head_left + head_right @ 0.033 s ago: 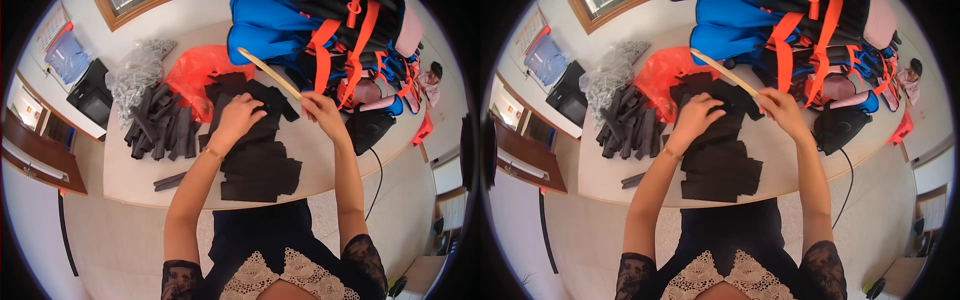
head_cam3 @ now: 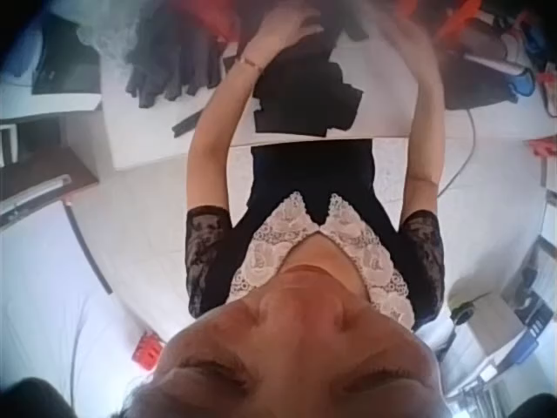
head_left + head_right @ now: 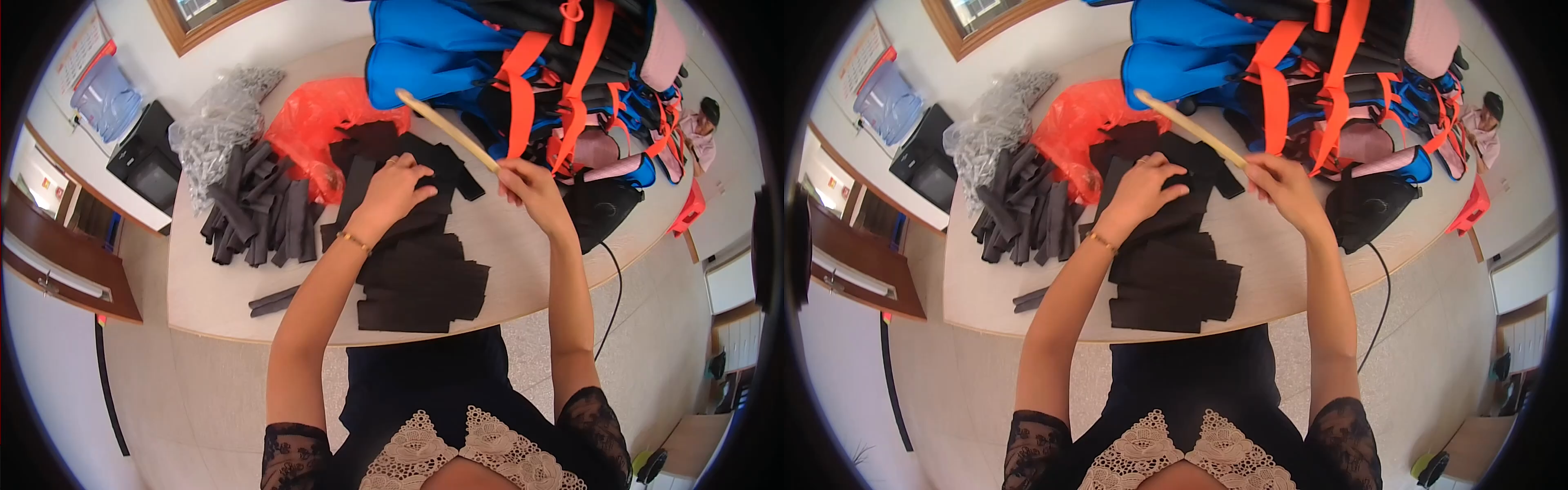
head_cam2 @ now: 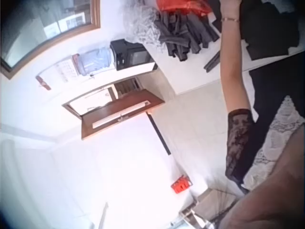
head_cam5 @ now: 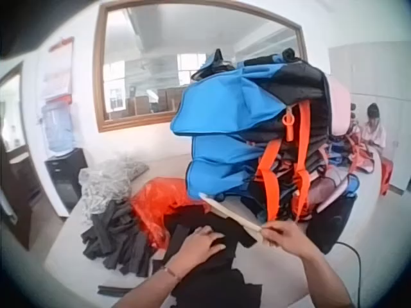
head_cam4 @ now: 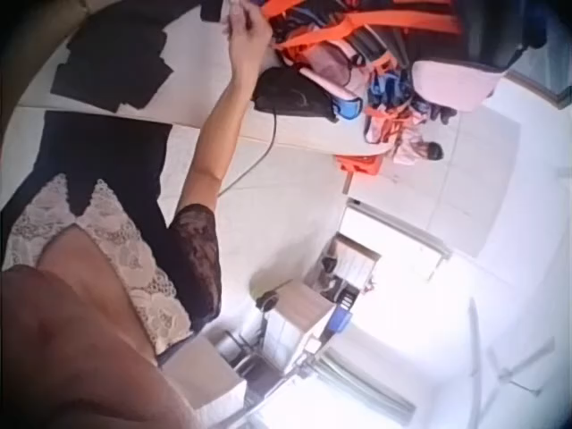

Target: Inserting wooden sticks into grey foam components as part of an assembly process for sports or safety equipment.

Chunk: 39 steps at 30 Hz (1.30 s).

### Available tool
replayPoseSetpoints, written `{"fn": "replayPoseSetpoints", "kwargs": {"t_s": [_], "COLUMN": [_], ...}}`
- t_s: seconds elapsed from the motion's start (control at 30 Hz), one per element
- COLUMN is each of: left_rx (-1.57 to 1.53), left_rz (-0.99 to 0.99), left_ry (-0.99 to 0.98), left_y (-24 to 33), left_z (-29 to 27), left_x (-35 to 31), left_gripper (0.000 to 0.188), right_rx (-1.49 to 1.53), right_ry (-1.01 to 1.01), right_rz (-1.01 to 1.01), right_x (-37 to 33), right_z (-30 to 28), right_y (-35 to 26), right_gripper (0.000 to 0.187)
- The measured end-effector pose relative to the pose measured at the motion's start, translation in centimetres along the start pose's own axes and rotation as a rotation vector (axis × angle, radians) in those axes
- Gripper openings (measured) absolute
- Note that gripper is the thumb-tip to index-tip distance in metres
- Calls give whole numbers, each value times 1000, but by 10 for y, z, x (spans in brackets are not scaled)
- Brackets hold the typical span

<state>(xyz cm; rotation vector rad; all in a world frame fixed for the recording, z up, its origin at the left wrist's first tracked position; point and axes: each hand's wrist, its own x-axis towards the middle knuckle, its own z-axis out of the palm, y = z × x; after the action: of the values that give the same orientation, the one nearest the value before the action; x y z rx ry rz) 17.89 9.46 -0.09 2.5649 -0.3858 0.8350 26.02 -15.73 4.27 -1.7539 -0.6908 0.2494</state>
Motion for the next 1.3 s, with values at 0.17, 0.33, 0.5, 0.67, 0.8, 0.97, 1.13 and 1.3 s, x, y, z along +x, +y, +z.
{"fn": "replayPoseSetpoints", "kwargs": {"t_s": [0.17, 0.33, 0.5, 0.67, 0.8, 0.97, 1.13, 1.3], "left_rx": [-34, -180, -215, -213, -28, 209, -1438, -1868], "left_rz": [-54, -94, -176, -162, -70, 232, -500, -638], "left_ry": [-454, -263, -180, -172, -125, 315, 781, 808], "left_y": [-39, -31, -22, -20, 32, 92, 88, 99], "left_z": [35, -7, -37, -46, -49, -54, -44, -17], "left_x": [27, 21, 7, 2, 17, -13, -48, -51], "left_gripper": [18, 15, 16, 15, 11, 28, 49, 32], "right_rx": [-94, -247, -294, -349, -374, 101, 225, -245], "right_ry": [48, 30, -52, -109, -148, -246, -307, 6], "right_rz": [49, 34, -79, -124, -198, -31, 63, -330], "right_x": [-45, -57, -49, -45, -38, -39, -53, -76], "right_z": [-62, -77, -69, -57, -19, 38, 64, 110], "right_y": [28, 26, 22, 19, 11, 10, 1, -14], "right_gripper": [20, 18, 17, 16, 15, 21, 20, 24]}}
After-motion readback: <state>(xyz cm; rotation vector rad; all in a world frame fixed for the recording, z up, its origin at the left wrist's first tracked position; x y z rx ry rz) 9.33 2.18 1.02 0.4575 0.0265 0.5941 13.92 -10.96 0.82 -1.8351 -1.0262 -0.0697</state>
